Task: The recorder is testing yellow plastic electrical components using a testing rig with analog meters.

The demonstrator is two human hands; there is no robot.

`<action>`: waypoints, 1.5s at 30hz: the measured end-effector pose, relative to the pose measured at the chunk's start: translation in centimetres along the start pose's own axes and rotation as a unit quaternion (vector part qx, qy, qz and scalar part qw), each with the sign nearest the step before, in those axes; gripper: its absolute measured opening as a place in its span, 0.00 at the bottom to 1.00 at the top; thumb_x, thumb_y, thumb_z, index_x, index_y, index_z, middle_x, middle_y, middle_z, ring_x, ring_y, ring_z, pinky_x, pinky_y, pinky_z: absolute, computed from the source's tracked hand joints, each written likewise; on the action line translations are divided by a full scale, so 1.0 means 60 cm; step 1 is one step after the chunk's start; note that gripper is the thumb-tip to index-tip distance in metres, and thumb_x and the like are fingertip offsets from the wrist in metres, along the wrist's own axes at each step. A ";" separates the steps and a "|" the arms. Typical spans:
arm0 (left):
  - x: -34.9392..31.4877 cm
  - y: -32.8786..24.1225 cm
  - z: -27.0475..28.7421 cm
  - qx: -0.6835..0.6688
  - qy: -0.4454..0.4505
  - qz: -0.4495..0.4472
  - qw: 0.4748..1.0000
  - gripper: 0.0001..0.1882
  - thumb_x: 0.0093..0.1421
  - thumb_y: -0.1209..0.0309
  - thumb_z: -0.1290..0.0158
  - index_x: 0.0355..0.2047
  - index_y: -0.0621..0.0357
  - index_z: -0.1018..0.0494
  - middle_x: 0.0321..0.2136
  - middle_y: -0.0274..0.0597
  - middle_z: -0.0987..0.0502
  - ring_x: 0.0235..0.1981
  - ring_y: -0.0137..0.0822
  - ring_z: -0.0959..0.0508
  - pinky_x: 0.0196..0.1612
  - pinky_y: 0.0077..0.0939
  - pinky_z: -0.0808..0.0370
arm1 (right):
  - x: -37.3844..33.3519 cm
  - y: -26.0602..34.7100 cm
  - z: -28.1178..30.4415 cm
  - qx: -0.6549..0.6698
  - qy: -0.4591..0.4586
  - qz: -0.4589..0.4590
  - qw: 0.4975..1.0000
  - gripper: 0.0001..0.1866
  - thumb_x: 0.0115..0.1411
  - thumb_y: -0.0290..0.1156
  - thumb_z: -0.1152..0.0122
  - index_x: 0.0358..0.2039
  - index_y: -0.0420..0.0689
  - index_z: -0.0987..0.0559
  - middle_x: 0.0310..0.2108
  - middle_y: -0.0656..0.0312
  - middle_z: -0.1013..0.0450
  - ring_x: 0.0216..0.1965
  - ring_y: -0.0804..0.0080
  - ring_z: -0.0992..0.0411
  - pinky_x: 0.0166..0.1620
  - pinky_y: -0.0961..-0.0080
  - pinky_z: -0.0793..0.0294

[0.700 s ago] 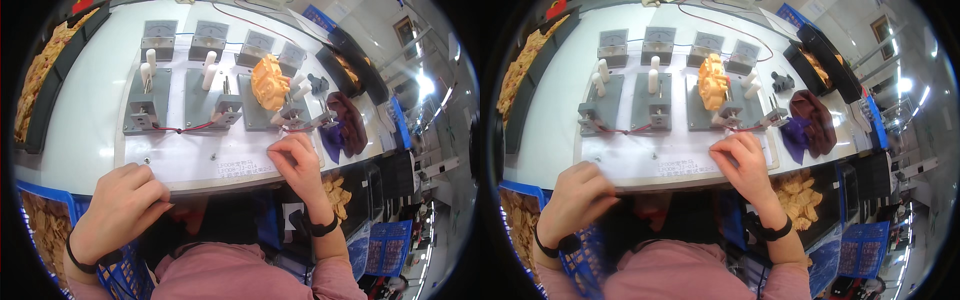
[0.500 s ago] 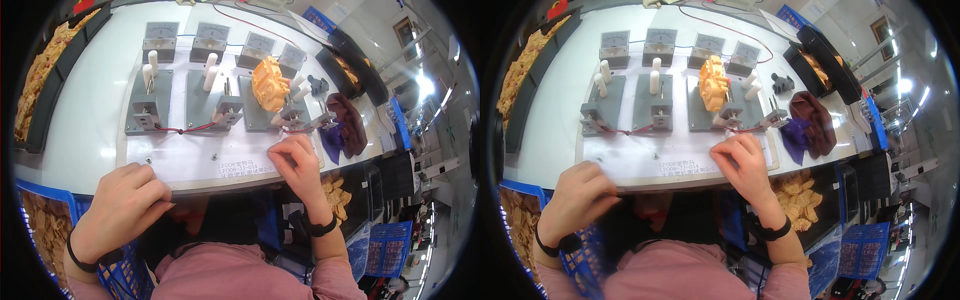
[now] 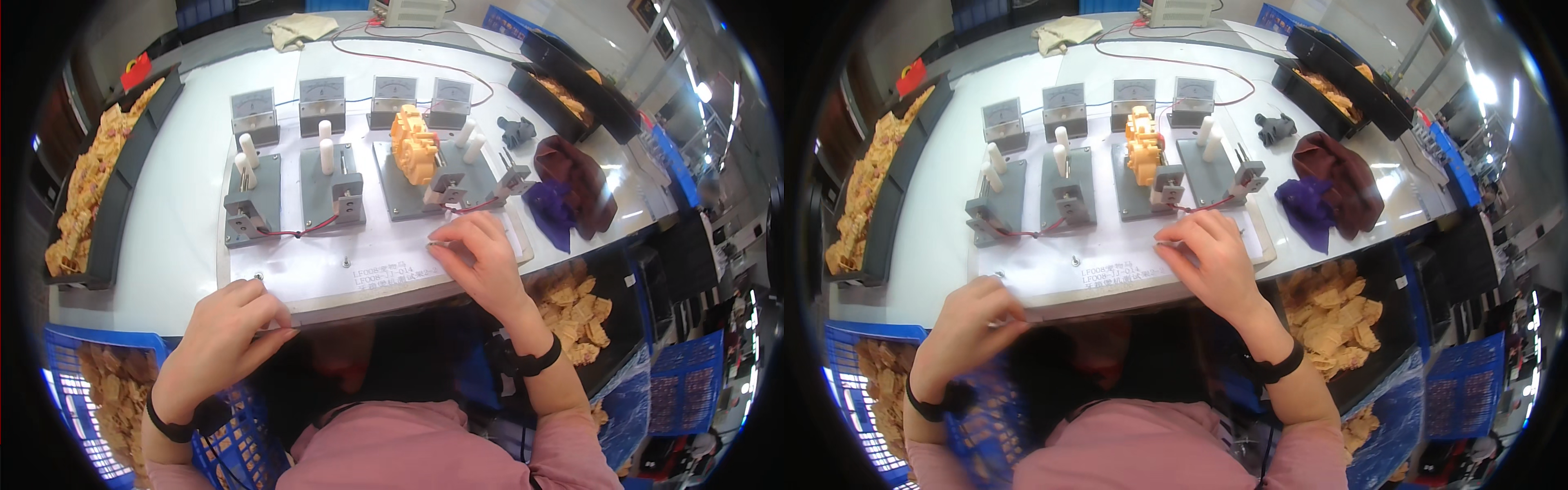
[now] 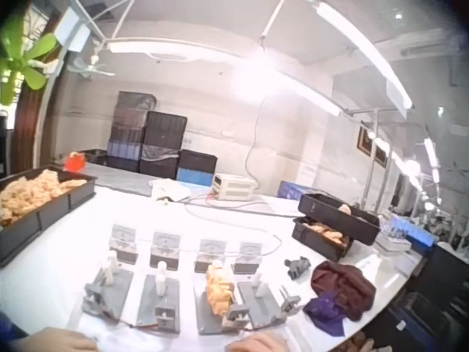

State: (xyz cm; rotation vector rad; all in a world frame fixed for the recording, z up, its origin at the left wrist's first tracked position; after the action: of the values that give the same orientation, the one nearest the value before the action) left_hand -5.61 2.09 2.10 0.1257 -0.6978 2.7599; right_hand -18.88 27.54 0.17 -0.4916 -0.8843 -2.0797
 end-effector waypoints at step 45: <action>0.221 -0.270 -0.037 -0.083 0.093 -0.105 0.987 0.48 0.42 0.85 0.41 0.67 0.54 0.40 0.62 0.48 0.33 0.49 0.39 0.24 0.49 0.30 0.27 | -0.663 -0.401 0.610 -0.005 -0.543 -0.547 0.637 0.24 0.63 0.50 0.38 0.50 0.44 0.27 0.41 0.62 0.25 0.34 0.76 0.24 0.32 0.81 0.23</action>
State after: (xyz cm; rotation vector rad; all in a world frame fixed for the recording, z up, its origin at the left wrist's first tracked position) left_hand -13.42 20.16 9.48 -0.0880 -0.8100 2.4624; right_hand -12.81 85.67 -8.98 -1.6265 -2.3156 -2.7285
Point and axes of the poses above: each hand's wrist, its own x-axis towards the middle knuckle, its own z-axis out of the back of the hand, y = z × x, the point moved 6 cm from there along x, towards the middle knuckle
